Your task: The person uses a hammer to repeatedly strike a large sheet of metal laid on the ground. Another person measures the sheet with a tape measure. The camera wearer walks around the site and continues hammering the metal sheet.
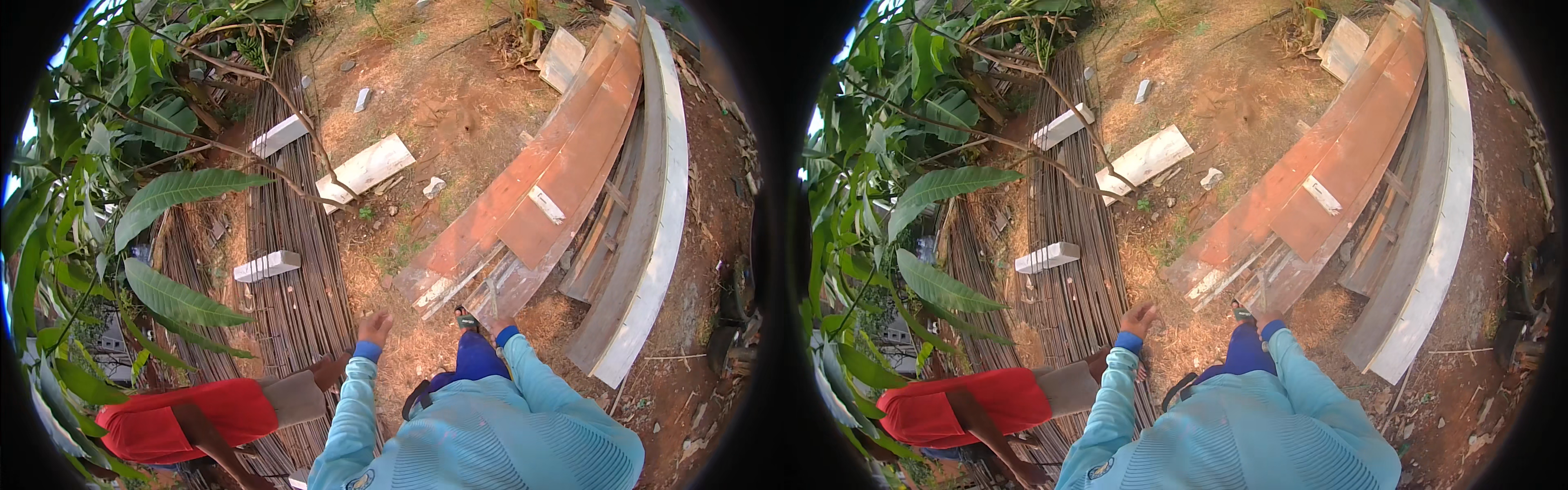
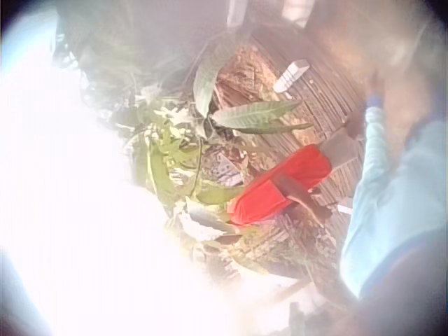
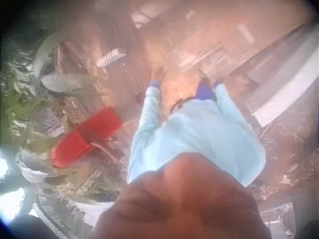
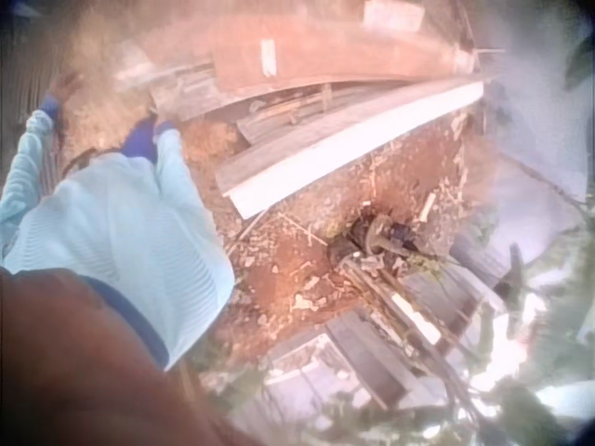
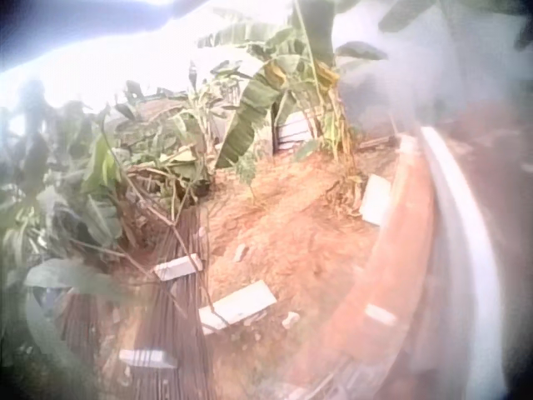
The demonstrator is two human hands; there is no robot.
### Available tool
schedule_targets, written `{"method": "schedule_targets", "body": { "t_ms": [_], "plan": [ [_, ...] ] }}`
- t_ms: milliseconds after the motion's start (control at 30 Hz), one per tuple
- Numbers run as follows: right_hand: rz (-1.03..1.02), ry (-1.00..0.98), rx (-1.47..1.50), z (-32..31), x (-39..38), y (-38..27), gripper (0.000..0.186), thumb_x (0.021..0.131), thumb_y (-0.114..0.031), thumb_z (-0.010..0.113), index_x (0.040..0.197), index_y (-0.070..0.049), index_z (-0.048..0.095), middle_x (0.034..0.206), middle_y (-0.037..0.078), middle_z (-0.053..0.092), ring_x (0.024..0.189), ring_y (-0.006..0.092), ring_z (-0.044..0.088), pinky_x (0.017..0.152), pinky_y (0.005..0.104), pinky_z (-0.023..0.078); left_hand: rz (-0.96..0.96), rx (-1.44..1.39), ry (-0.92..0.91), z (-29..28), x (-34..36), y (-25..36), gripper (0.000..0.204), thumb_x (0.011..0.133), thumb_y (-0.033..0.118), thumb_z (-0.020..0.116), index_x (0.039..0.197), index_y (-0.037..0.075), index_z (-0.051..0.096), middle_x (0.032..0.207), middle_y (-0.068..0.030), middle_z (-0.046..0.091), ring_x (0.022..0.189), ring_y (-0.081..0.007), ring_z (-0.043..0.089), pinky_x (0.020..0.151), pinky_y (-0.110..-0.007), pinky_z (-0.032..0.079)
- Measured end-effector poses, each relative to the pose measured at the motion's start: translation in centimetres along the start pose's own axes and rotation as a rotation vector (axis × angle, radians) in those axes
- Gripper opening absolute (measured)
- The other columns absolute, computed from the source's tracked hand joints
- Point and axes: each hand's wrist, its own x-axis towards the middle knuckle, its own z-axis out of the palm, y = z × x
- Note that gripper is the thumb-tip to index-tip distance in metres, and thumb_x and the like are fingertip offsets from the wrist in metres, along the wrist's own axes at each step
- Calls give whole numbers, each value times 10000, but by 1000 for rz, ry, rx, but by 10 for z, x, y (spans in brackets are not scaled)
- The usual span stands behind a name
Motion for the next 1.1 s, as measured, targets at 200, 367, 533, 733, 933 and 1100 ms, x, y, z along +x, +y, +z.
{"method": "schedule_targets", "body": {
  "t_ms": [200, 367, 533, 733, 933, 1100],
  "plan": [
    [-36, 137, 79, 30, 34, -15, 279, 782, -242, 640, 706, 13, 557, 510, 113, 546, 391, 224, 542, 370, 381, 430, -130, 244, -111, -31, 79, -125, 390, 885, 265, 623, 1174, 7, 576, 912, -75, 668, 782, -147, 637, 638, -282, 515],
    [-132, 118, -73, 70, 60, -3, 310, 741, -253, 634, 763, 51, 579, 537, 149, 577, 441, 261, 582, 453, 390, 471, -175, 738, -238, -62, 113, -185, 412, 870, 288, 633, 1171, 10, 589, 994, -101, 676, 872, -213, 643, 766, -335, 515],
    [-214, 291, -91, 109, 73, -20, 310, 784, -235, 650, 943, 25, 591, 641, 119, 587, 499, 220, 568, 475, 356, 451, -119, 854, -567, -64, 193, -140, 467, 862, 341, 636, 1152, -21, 589, 1023, -145, 670, 915, -192, 629, 811, -332, 493],
    [-103, 513, -220, 189, 80, -94, 532, 774, -350, 666, 1161, -4, 549, 993, 209, 634, 945, 369, 596, 838, 409, 466, -211, 546, -574, -131, 315, -158, 444, 874, 309, 632, 1161, -27, 581, 943, -105, 672, 894, -177, 626, 741, -329, 517],
    [186, 619, -237, 244, 134, -111, 382, 750, -230, 646, 1054, -17, 556, 966, 232, 630, 967, 404, 591, 833, 451, 476, -311, 316, -505, -249, 408, -124, 359, 891, 194, 610, 1178, -18, 564, 948, -117, 655, 831, -200, 644, 632, -326, 549],
    [235, 610, -304, 256, 143, -135, 311, 782, -176, 543, 1039, -4, 572, 1011, 262, 620, 998, 415, 582, 867, 459, 466, -721, -41, -276, -341, 431, -129, 270, 884, 180, 608, 1063, -22, 596, 860, -127, 640, 748, -235, 626, 562, -336, 521]
  ]
}}
